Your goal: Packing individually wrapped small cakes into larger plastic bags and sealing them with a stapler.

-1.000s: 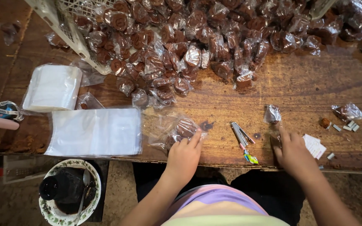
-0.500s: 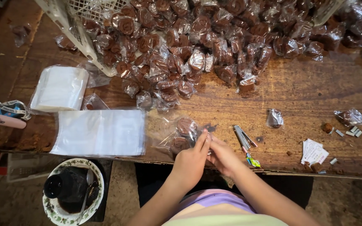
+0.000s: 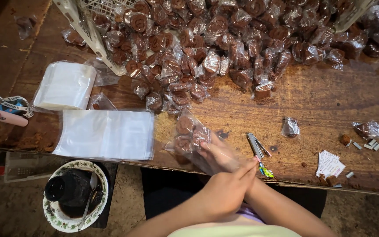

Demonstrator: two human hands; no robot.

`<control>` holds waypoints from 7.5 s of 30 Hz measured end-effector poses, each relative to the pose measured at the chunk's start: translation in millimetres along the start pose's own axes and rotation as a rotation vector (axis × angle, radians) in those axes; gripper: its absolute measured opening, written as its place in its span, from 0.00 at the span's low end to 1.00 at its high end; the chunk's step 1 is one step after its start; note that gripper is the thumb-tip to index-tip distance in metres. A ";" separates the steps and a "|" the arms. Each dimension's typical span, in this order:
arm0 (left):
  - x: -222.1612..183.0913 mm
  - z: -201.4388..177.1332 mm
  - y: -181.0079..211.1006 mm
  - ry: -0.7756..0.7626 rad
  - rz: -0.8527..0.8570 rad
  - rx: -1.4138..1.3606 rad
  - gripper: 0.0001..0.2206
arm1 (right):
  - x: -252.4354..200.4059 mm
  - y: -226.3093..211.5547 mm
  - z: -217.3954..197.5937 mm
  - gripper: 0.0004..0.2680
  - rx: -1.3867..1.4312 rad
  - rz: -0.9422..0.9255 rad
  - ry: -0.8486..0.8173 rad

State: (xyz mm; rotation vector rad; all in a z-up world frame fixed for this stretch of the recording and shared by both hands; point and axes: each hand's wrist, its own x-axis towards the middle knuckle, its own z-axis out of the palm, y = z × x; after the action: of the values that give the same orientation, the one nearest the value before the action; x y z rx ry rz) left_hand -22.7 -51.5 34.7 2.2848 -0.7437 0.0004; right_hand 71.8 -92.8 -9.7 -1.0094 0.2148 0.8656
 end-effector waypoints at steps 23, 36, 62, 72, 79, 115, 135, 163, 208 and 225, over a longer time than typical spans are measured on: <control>-8.1 -11.3 -152.4 0.162 -0.231 0.481 0.29 | -45.0 -13.4 -3.1 0.17 -1.350 -0.448 0.175; -8.2 -10.2 -150.5 0.137 -0.279 0.404 0.28 | -29.7 -10.3 -10.6 0.09 -1.860 -0.721 -0.104; -5.2 -8.0 -156.4 0.233 -0.344 0.477 0.27 | 0.5 7.9 -39.8 0.28 -1.768 -0.439 0.121; -4.7 -8.3 -152.4 0.190 -0.379 0.504 0.28 | -4.5 -3.1 -9.8 0.17 -1.778 -0.372 0.269; -1.2 -17.0 -143.7 0.135 -0.415 0.486 0.28 | 6.9 18.8 -63.9 0.10 -1.873 -0.644 -0.108; 23.7 -45.2 -120.4 -0.327 -0.657 0.545 0.45 | -43.6 -157.7 -88.1 0.14 -1.725 0.379 0.119; 12.8 -18.1 -141.7 -0.126 -0.570 0.600 0.44 | 44.4 -215.3 21.5 0.21 -1.225 -0.255 0.293; 36.6 -57.3 -137.2 -0.367 -0.800 0.455 0.40 | 11.2 -160.7 -142.1 0.06 -1.752 -0.282 0.590; 11.5 -70.4 -110.2 0.061 -0.664 0.082 0.48 | 13.9 20.9 -99.4 0.12 -1.129 -0.475 0.345; 34.8 -55.7 -89.0 -0.240 -0.970 0.251 0.49 | 92.5 -176.1 -100.9 0.18 -1.551 -0.083 0.385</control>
State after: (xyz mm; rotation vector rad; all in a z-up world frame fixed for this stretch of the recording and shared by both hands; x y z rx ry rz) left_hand 63.4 17.4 26.2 2.6889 0.3368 -0.6641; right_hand 281.6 -167.7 1.1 -2.6086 -0.2548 0.6610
